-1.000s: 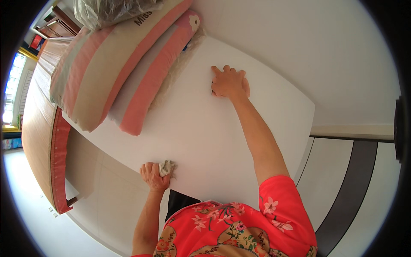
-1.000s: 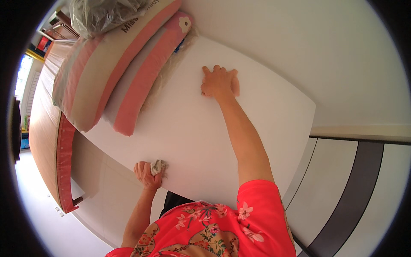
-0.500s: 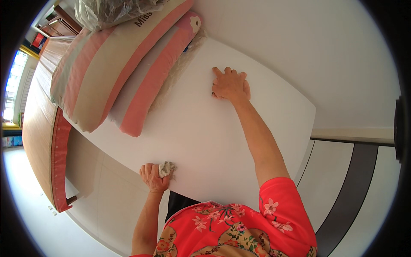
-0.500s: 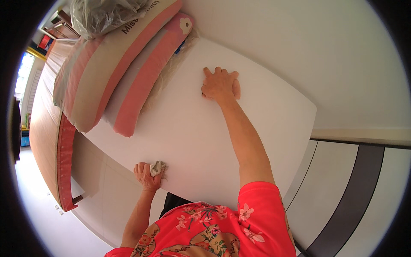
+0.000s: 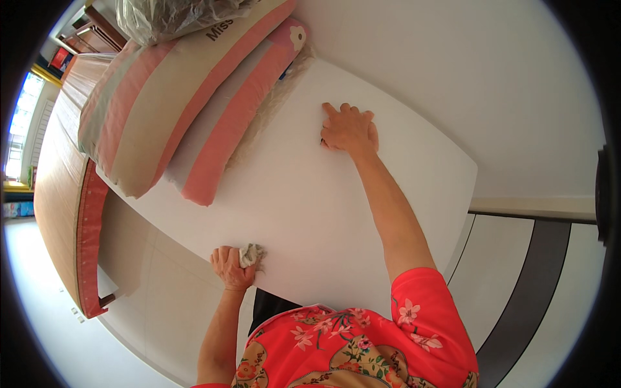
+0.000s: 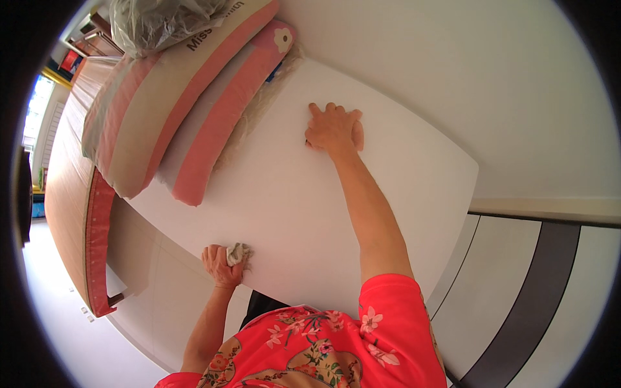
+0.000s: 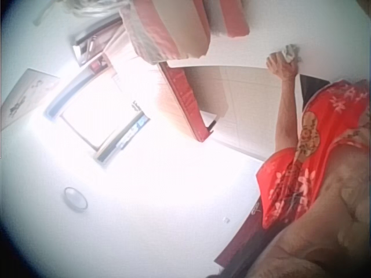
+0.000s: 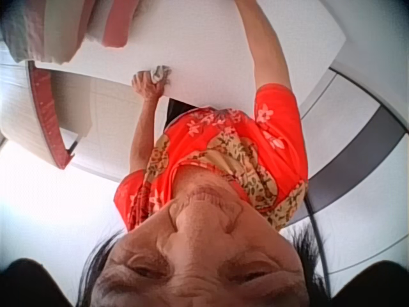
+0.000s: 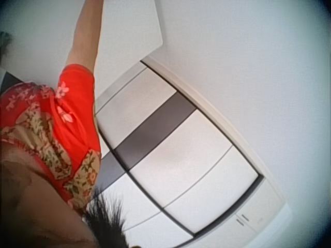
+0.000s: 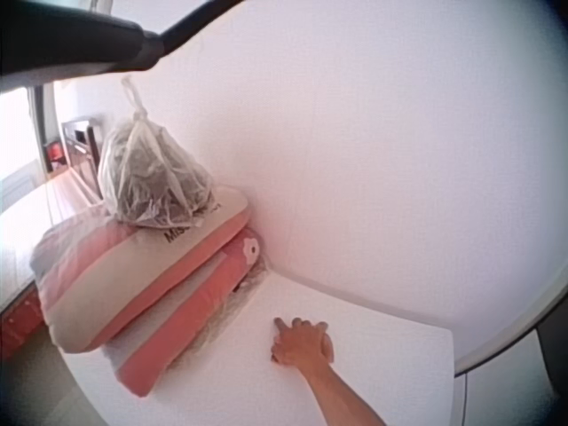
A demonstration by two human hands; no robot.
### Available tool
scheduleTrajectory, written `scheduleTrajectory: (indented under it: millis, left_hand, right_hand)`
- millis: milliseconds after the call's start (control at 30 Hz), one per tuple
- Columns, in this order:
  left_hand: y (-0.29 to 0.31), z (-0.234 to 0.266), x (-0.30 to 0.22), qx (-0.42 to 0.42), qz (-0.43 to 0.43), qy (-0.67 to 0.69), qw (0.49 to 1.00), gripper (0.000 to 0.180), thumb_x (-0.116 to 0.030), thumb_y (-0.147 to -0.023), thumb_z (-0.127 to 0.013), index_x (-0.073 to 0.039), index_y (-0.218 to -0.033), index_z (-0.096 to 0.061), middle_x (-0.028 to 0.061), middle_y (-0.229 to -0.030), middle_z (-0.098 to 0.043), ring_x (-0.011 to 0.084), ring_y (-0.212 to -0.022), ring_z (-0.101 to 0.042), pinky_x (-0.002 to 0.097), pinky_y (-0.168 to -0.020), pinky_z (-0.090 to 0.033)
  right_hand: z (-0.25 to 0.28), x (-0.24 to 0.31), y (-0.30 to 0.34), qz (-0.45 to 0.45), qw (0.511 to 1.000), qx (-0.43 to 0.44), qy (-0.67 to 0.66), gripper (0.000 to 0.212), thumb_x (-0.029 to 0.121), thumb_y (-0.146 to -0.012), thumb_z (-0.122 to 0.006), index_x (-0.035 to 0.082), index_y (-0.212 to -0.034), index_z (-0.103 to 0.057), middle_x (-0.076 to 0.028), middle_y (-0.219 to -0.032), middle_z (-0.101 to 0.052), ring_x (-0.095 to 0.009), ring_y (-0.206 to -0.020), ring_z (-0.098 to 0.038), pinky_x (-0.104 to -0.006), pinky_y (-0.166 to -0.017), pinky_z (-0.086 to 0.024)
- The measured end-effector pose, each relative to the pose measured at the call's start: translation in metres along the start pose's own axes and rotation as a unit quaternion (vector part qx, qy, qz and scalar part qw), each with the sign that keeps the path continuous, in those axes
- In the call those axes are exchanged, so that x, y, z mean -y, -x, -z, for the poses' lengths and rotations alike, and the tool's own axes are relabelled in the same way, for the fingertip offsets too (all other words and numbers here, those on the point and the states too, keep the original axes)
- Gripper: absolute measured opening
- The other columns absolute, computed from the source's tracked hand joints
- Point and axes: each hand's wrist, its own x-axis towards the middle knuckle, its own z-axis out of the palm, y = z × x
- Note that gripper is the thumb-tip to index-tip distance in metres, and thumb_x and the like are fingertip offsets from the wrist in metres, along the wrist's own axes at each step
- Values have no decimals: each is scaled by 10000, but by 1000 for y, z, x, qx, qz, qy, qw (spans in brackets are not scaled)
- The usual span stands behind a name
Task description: The person wipes a white table surface with a cloth, moving a stack of folded blankets to reach the entire area. They then proceed to wipe the front surface of a white wardrobe with dark horizontal stripes.
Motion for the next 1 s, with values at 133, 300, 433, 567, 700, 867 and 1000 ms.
scheduleTrajectory:
  millis: [133, 300, 433, 567, 700, 867, 1000]
  left_hand:
    - [0, -1, 0, -6, -2, 0, 1000, 307, -353, -736, -679, -88, -722, -526, 96, -798, -493, 320, -743, -460, 426, -681, -352]
    - [-1, -1, -4, -3, 1, 12, 1000, 233, -253, -714, -652, -74, -716, -504, 119, -783, -481, 335, -726, -448, 437, -673, -351]
    - [2, -1, 0, 8, 1, 4, 1000, 229, -258, -704, -638, -74, -715, -502, 118, -786, -483, 335, -726, -448, 437, -673, -353]
    - [2, 1, 2, 12, -5, -2, 1000, 295, -350, -756, -659, -99, -719, -509, 94, -803, -500, 320, -741, -459, 427, -680, -351]
    - [2, 0, 1, 8, 0, -21, 1000, 334, -391, -759, -677, -100, -725, -517, 87, -810, -511, 313, -738, -466, 423, -672, -348]
    - [-2, 0, -1, 6, -21, -16, 1000, 344, -401, -753, -694, -100, -737, -528, 88, -811, -516, 316, -740, -471, 426, -667, -351]
    - [-1, -3, 1, 1, -19, -12, 1000, 332, -381, -736, -704, -97, -736, -533, 94, -809, -516, 321, -739, -470, 431, -669, -355]
  right_hand:
    - [-63, -18, 30, 86, 966, -227, -91, 577, 256, -806, -583, 172, -1367, -477, -123, -1278, -531, -319, -1199, -492, -549, -976, -317]
    - [-119, -4, 104, 155, 937, -274, -150, 586, 247, -825, -590, 118, -1384, -473, -177, -1513, -305, -352, -1374, -303, -568, -1048, -249]
    - [-114, 0, 87, 183, 925, -291, -160, 534, 242, -871, -545, 113, -1384, -471, -159, -1495, -339, -343, -1377, -314, -563, -1054, -238]
    - [-105, 3, 35, 159, 913, -340, -159, 514, 286, -860, -550, 126, -1347, -508, -130, -1476, -375, -316, -1371, -333, -541, -1064, -247]
    - [-94, 0, -24, 170, 908, -359, -130, 502, 325, -880, -527, 160, -1353, -502, -130, -1485, -360, -320, -1375, -320, -554, -1068, -250]
    - [-74, -7, -96, 57, 916, -389, -81, 538, 362, -888, -521, 170, -1387, -458, -158, -1500, -322, -390, -1385, -268, -551, -1069, -264]
    - [-77, 19, -78, 89, 896, -409, -150, 485, 346, -897, -500, 100, -1315, -524, -194, -1403, -404, -406, -1330, -307, -560, -1039, -268]
